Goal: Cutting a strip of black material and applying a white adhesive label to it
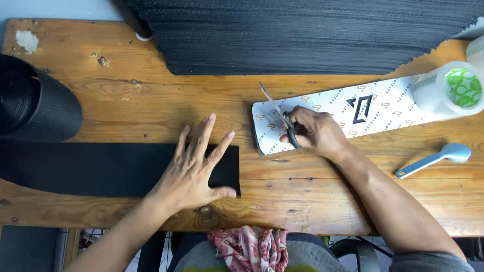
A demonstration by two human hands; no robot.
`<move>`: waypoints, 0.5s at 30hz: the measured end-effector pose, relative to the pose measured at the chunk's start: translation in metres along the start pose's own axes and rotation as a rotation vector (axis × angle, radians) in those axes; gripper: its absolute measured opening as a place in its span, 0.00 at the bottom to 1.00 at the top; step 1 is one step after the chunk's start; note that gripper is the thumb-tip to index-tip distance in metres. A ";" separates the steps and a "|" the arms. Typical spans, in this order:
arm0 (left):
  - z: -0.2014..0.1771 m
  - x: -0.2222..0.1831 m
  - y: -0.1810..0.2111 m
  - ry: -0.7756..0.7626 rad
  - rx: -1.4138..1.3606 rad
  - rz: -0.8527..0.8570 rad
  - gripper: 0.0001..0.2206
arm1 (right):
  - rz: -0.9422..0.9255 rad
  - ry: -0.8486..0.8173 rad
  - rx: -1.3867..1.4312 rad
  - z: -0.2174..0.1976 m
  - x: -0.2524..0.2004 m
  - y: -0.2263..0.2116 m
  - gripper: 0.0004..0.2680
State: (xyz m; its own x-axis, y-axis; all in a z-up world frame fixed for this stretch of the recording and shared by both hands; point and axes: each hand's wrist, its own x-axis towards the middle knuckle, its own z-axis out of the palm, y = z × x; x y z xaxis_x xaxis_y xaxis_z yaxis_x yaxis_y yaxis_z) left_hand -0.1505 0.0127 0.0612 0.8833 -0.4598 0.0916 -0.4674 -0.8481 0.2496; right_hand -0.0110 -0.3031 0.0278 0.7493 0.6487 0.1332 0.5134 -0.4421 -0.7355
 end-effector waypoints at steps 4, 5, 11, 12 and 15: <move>0.010 0.005 -0.015 0.251 0.035 -0.071 0.37 | -0.011 0.016 -0.034 0.001 0.001 -0.002 0.15; 0.013 0.008 -0.020 0.337 0.071 -0.103 0.29 | -0.009 0.023 -0.046 0.002 -0.001 -0.001 0.15; -0.025 -0.007 -0.029 0.086 0.130 -0.082 0.50 | -0.142 -0.013 -0.211 0.006 -0.006 0.014 0.15; -0.021 -0.008 -0.033 0.087 0.129 -0.084 0.50 | -0.143 -0.015 -0.211 0.006 -0.005 0.014 0.15; -0.018 -0.008 -0.039 0.202 0.018 -0.106 0.34 | -0.154 -0.005 -0.226 0.006 -0.004 0.014 0.16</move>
State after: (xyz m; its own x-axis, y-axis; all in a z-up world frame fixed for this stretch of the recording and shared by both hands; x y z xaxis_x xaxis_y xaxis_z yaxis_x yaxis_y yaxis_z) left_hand -0.1385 0.0537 0.0687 0.9160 -0.3079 0.2573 -0.3710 -0.8941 0.2509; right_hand -0.0095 -0.3084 0.0131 0.6530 0.7222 0.2281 0.7022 -0.4646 -0.5395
